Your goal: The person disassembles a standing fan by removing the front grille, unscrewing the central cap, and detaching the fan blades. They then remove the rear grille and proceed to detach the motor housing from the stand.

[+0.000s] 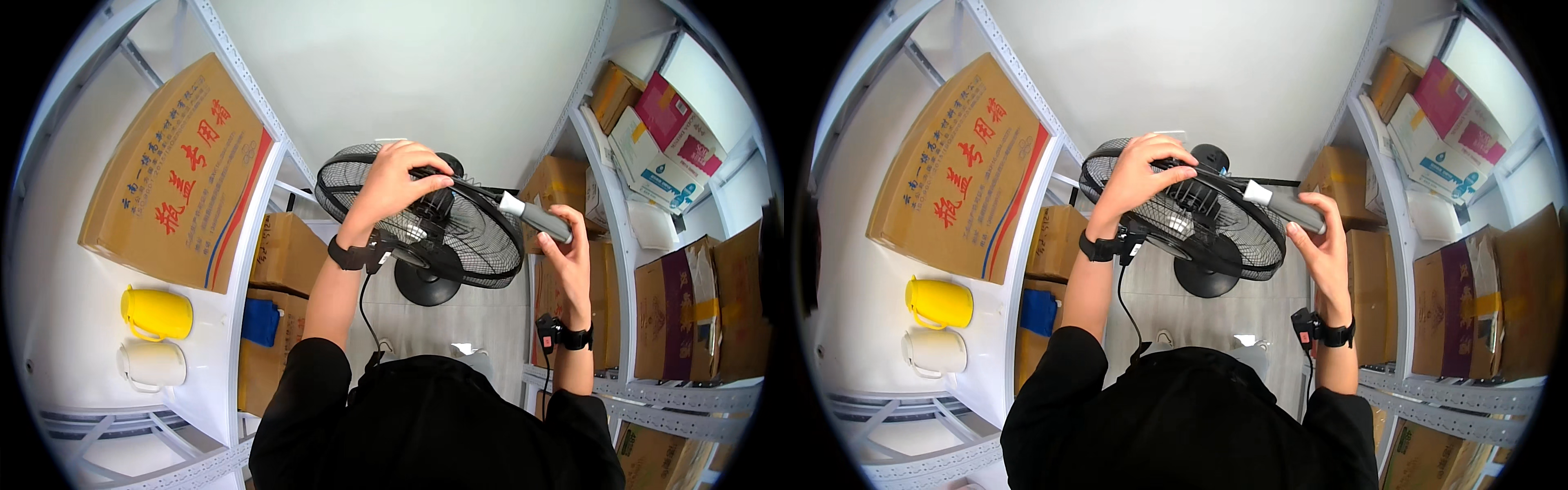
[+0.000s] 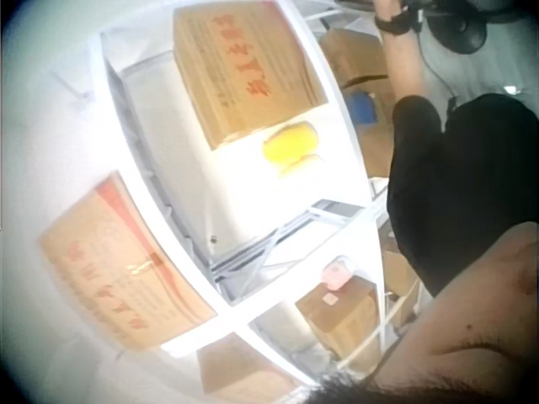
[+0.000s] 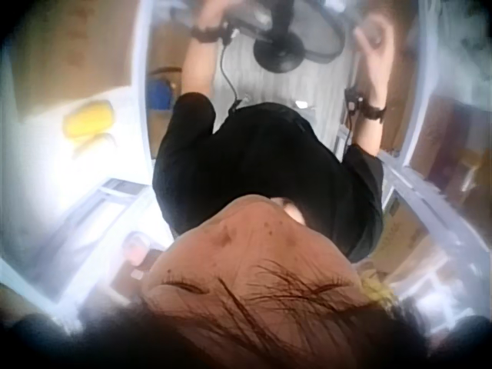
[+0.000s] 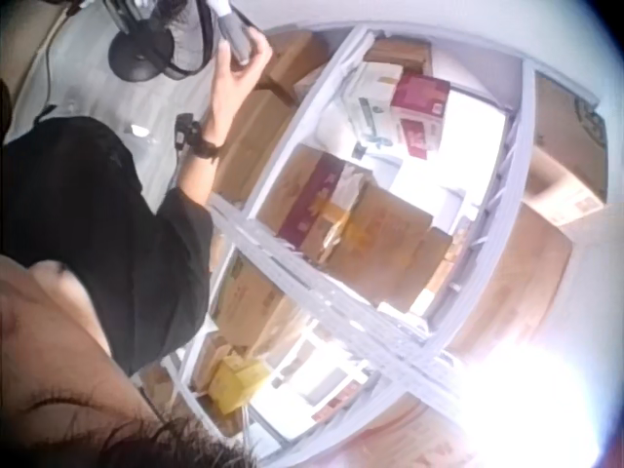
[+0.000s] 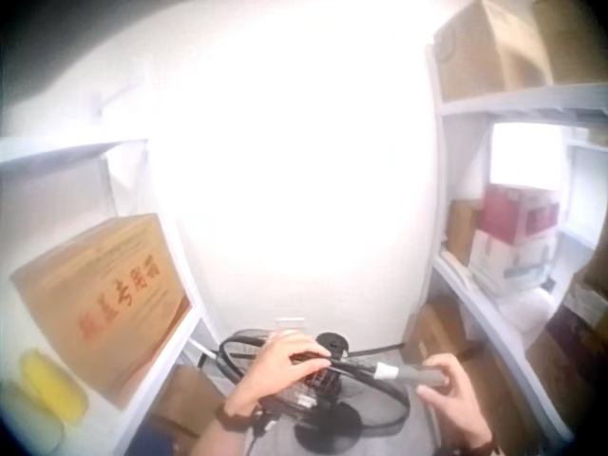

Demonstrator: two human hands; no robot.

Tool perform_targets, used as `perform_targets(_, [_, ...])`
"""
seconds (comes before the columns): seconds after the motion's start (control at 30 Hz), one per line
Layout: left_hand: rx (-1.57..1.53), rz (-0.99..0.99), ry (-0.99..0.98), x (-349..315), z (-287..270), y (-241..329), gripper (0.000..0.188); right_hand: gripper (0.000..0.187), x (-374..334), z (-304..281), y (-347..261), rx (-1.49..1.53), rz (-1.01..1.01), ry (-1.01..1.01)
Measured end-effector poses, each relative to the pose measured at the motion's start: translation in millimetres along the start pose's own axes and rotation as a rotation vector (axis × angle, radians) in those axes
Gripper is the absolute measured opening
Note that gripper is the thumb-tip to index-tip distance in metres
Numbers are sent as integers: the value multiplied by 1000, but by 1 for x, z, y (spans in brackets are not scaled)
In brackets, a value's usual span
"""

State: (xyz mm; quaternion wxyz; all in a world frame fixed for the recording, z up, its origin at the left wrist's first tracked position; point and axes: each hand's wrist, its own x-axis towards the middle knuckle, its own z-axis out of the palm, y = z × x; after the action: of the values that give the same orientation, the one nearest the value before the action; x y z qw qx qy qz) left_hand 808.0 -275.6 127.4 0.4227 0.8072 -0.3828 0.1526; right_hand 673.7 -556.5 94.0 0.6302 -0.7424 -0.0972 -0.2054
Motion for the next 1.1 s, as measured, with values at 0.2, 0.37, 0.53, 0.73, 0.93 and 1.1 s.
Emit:
perform_targets(0.2, [37,58,17,-5,3,2,15,28,-1,6,-12,-293,293,88])
perform_targets(0.37, [47,58,65,-9,0,4,18,20,5,5,-7,-105,112,71])
perform_targets(0.53, [121,20,27,-11,7,5,17,29,-6,21,-9,0,-51,158])
perform_targets(0.73, [164,57,53,-13,13,5,16,39,-1,23,-7,-90,262,241])
perform_targets(0.93, [137,22,30,-11,9,6,20,19,2,6,-7,-101,306,135])
perform_targets(1.1, [127,-7,14,-6,9,9,24,33,-6,12,-4,214,5,105])
